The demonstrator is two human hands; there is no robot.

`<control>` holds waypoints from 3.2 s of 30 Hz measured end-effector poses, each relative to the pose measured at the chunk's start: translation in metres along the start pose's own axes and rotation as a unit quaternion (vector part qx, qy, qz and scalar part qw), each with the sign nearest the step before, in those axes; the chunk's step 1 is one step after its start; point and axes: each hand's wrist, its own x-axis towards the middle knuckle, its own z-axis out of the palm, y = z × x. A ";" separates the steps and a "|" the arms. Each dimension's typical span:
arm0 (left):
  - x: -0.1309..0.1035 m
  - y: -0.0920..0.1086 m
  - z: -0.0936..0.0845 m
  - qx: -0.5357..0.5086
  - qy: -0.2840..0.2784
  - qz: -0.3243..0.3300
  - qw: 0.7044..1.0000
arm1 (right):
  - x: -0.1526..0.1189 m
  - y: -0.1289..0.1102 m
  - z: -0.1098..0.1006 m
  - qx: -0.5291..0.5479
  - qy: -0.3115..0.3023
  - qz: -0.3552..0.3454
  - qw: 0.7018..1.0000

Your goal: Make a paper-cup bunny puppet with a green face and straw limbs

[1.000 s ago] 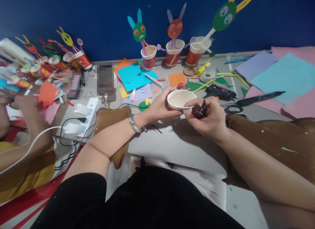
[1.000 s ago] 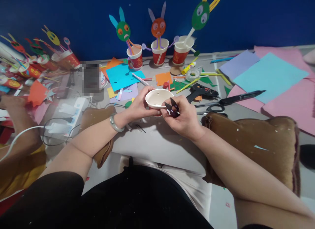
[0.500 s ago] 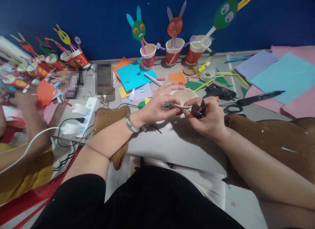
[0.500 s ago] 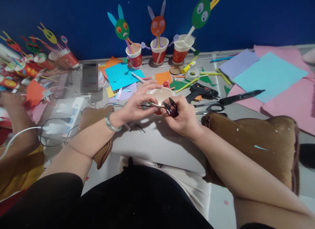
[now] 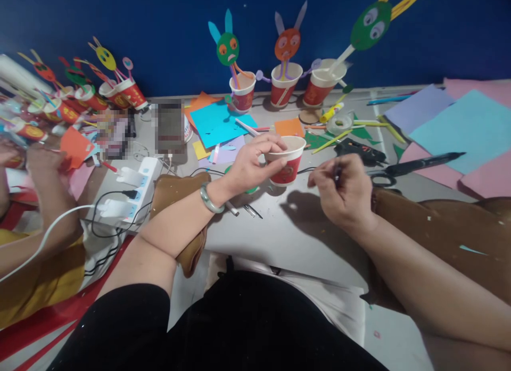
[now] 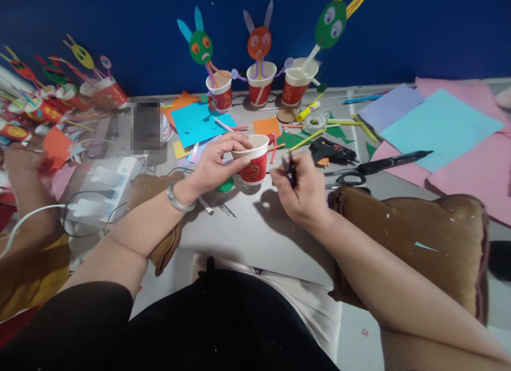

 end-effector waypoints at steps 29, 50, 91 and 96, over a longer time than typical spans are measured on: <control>0.000 0.009 -0.005 0.038 -0.034 -0.042 0.998 | 0.004 -0.005 0.006 -0.033 -0.137 0.031 0.990; -0.007 0.017 -0.002 0.141 -0.023 -0.005 0.990 | 0.006 -0.016 0.008 -0.020 -0.138 0.090 0.986; -0.012 0.030 0.006 0.254 -0.021 -0.001 0.967 | 0.010 -0.025 0.013 0.232 -0.220 0.363 0.875; -0.012 0.027 0.005 0.232 -0.020 -0.034 0.972 | 0.012 -0.021 0.011 0.065 -0.187 0.229 0.953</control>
